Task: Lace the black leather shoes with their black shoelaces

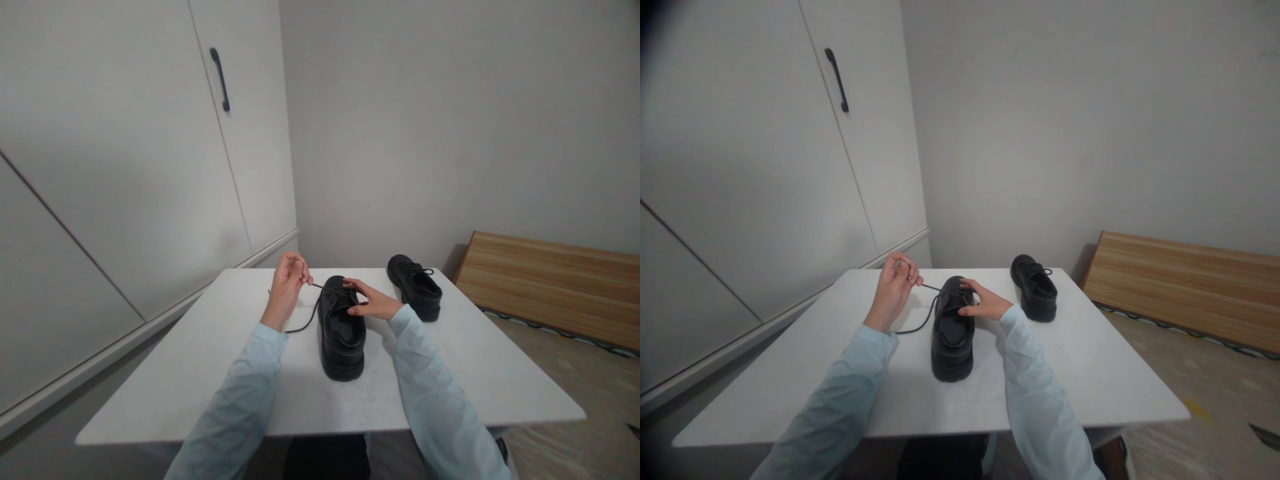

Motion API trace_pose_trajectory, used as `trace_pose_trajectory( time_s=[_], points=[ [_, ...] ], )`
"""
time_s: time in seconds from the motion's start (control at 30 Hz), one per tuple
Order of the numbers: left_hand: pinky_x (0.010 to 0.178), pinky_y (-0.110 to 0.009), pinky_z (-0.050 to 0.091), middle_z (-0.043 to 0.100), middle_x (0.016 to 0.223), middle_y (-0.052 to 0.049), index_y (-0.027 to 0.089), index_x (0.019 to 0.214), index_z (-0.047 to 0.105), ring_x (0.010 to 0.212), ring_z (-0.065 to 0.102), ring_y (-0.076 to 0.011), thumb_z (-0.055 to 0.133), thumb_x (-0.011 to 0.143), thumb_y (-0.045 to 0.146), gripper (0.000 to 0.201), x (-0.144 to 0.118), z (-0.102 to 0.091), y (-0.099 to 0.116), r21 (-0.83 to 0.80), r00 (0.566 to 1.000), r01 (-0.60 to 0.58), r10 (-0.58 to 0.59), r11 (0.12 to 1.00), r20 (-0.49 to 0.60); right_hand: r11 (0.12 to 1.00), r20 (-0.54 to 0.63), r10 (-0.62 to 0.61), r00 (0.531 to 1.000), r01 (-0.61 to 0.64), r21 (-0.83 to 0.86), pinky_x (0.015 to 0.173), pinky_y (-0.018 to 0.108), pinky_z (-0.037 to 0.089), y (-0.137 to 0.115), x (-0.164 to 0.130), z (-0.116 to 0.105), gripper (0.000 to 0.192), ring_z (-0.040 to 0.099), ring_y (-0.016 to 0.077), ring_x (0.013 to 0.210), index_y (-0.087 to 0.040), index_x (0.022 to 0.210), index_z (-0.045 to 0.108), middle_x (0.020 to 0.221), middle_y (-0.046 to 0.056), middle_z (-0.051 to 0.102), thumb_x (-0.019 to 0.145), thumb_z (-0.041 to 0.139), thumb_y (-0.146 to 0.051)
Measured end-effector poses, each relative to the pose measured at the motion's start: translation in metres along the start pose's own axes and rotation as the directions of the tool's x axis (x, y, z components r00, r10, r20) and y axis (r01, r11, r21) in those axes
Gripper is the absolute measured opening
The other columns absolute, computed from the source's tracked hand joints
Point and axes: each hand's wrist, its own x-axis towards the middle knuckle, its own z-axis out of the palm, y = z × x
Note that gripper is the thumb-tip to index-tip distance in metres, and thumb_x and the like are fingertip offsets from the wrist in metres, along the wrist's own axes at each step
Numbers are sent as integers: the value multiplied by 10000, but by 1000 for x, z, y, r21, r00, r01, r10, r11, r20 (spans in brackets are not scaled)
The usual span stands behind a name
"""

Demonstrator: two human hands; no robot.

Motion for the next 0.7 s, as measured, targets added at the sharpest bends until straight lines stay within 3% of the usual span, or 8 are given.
trace_pose_trajectory(
  time_s=[0.37,0.5,0.6,0.7],
  points=[
    [499,-181,424,413,610,60,226,824,494,519,415,-67,630,796,377,205,5,-15,6,1,991,-112,112,994,-67,1000,-8,-19,1000,19,4,939,450,437,6,1,-1,821,305,282,1342,-234,1362,332,1402,162,392,652,740,-283],
    [485,-179,416,499,654,37,197,809,578,509,440,-63,630,784,350,164,7,-24,1,265,994,-81,98,961,-53,1000,-12,-24,1000,24,4,952,444,424,4,0,0,819,312,278,1339,-234,1359,332,1396,161,404,651,740,-279],
    [495,-185,427,595,723,-7,172,770,659,561,499,-87,661,741,321,152,7,-29,-2,500,999,-27,11,865,35,1000,-19,-7,1000,6,-20,930,464,427,-1,-2,0,817,317,293,1333,-233,1361,325,1390,169,408,656,734,-296],
    [524,-203,456,626,755,-34,185,748,704,663,558,-135,657,734,330,153,6,-31,-5,623,984,-15,-97,782,146,999,-38,-1,999,-1,-40,943,511,395,-7,-4,1,797,327,305,1324,-260,1345,341,1381,155,420,654,735,-315]
  ],
)
